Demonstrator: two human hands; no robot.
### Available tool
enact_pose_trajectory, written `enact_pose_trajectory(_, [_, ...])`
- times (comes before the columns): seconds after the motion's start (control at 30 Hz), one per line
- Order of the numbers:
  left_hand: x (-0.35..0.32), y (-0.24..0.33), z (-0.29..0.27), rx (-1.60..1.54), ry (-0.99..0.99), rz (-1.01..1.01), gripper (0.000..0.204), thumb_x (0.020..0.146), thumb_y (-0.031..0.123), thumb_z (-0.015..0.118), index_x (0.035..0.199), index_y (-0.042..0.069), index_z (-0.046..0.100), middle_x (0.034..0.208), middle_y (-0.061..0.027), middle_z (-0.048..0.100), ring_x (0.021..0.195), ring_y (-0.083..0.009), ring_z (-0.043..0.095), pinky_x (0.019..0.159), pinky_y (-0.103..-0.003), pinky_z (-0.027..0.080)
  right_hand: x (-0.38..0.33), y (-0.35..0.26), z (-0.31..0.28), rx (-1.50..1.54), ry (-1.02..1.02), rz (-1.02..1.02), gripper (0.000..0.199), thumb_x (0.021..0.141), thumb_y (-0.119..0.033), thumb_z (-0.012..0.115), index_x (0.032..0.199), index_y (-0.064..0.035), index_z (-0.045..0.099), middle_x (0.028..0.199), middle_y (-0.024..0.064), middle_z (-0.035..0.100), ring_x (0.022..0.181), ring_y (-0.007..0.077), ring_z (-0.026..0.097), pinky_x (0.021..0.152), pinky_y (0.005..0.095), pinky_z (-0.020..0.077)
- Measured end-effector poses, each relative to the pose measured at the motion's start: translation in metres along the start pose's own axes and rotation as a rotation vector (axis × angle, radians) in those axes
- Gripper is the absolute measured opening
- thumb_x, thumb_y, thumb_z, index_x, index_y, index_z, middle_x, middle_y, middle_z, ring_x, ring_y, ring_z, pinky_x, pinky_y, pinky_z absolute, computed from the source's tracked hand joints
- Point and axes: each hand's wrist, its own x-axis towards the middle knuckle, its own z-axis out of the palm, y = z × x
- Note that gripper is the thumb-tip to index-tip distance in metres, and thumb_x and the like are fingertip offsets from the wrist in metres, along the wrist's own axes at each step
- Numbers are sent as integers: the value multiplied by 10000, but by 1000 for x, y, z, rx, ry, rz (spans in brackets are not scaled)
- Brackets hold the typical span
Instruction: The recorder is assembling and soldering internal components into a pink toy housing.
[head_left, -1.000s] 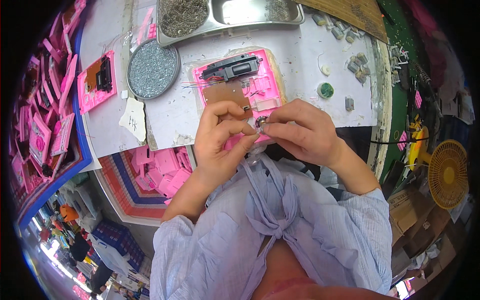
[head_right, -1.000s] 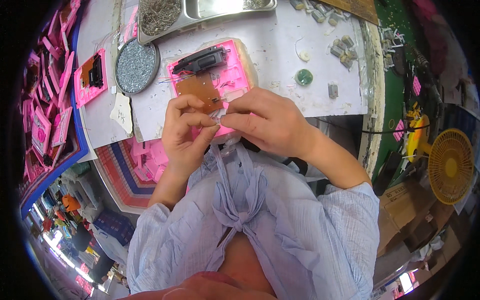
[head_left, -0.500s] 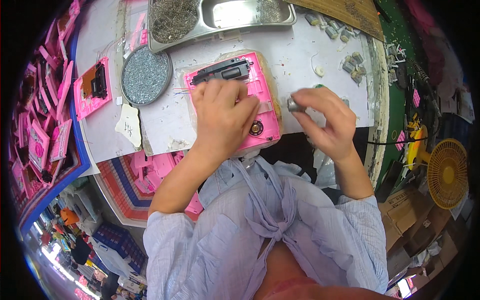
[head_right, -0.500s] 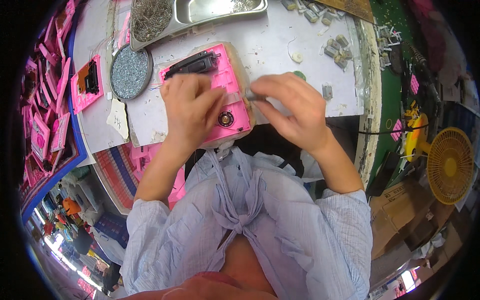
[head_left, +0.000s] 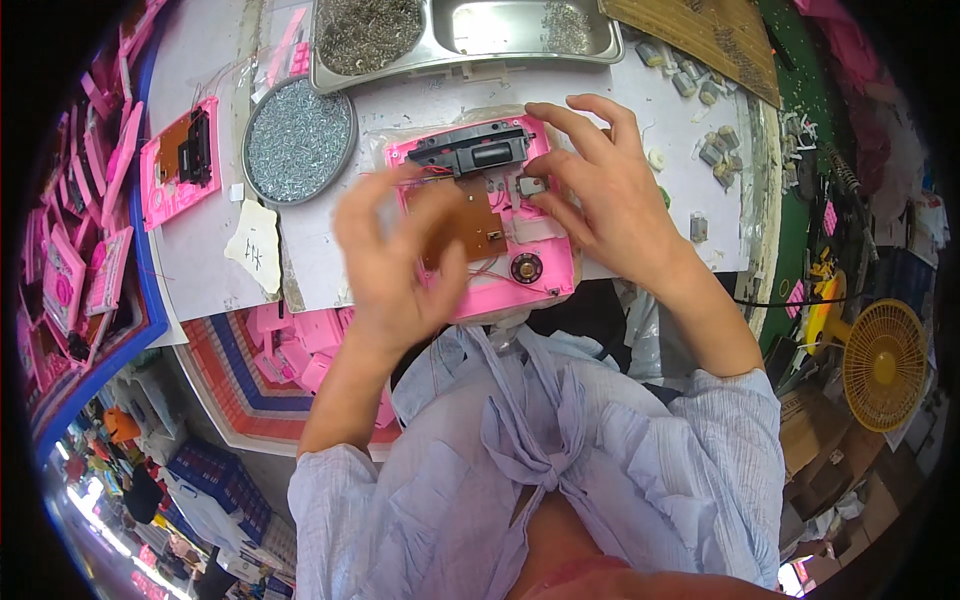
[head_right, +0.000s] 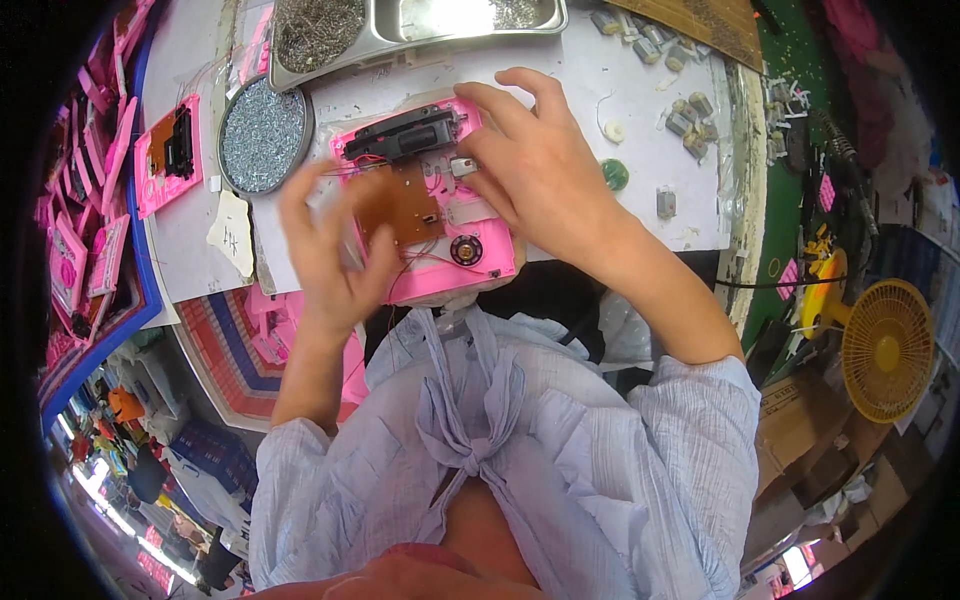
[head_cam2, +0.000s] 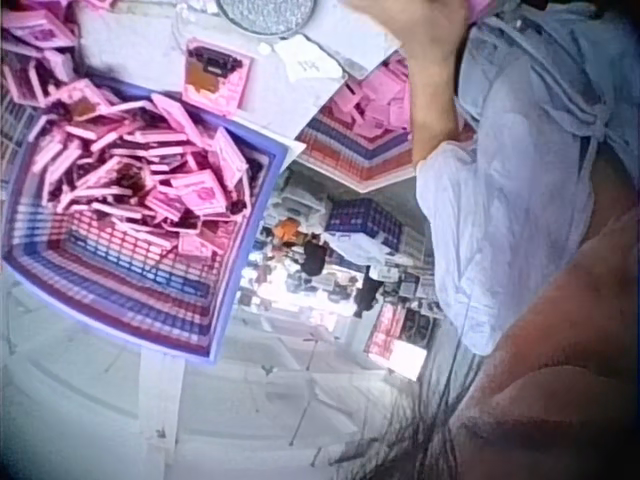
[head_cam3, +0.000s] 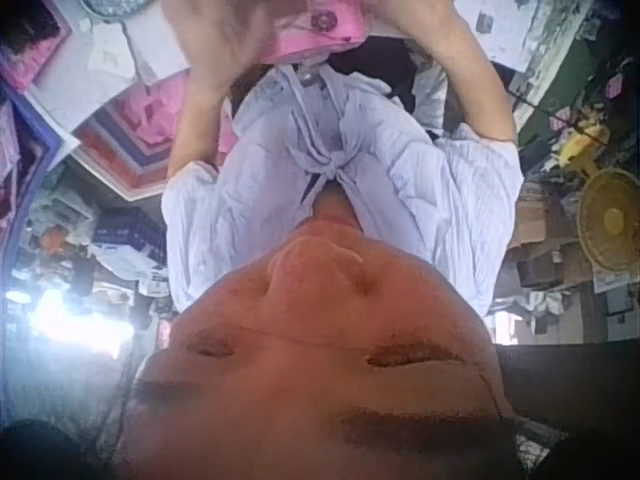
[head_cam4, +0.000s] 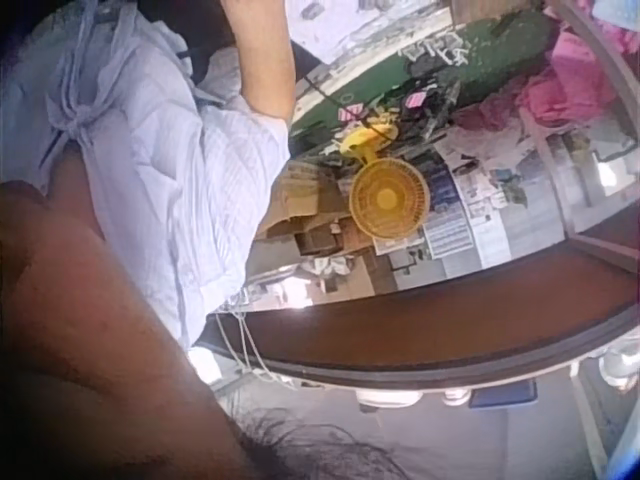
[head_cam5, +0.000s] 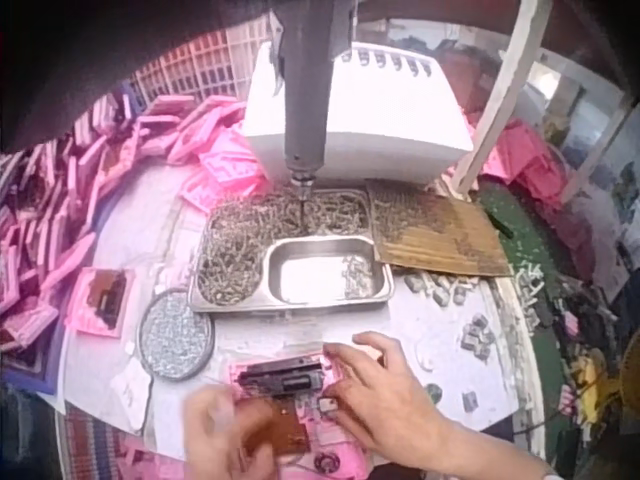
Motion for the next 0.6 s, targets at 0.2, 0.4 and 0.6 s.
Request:
enact_pose_trajectory(0.2, [-18,-15,-3,204,-131,-110,183,850,93,771,1007,81,680,977,-78,667,895,-258,628,855,-406,390,6,-2,-5,-56,-62,24,223,740,-67,788,957,-45,739,1371,124,601,1301,432,450,1078,482,443])
enact_pose_trajectory(0.4, [-28,-4,1,154,-57,-45,183,820,63,787,965,112,687,898,-28,668,828,-210,621,832,-373,362,22,-18,-7,-17,117,-112,175,704,-92,795,874,-87,749,1313,98,636,1273,412,494,1015,469,488])
enact_pose_trajectory(0.6, [-21,-5,1,167,-12,-15,211,788,62,791,958,115,677,903,-17,664,808,-197,615,825,-367,350,44,-22,36,83,113,-288,105,743,-134,751,843,-99,741,1259,47,663,1289,352,522,949,458,525])
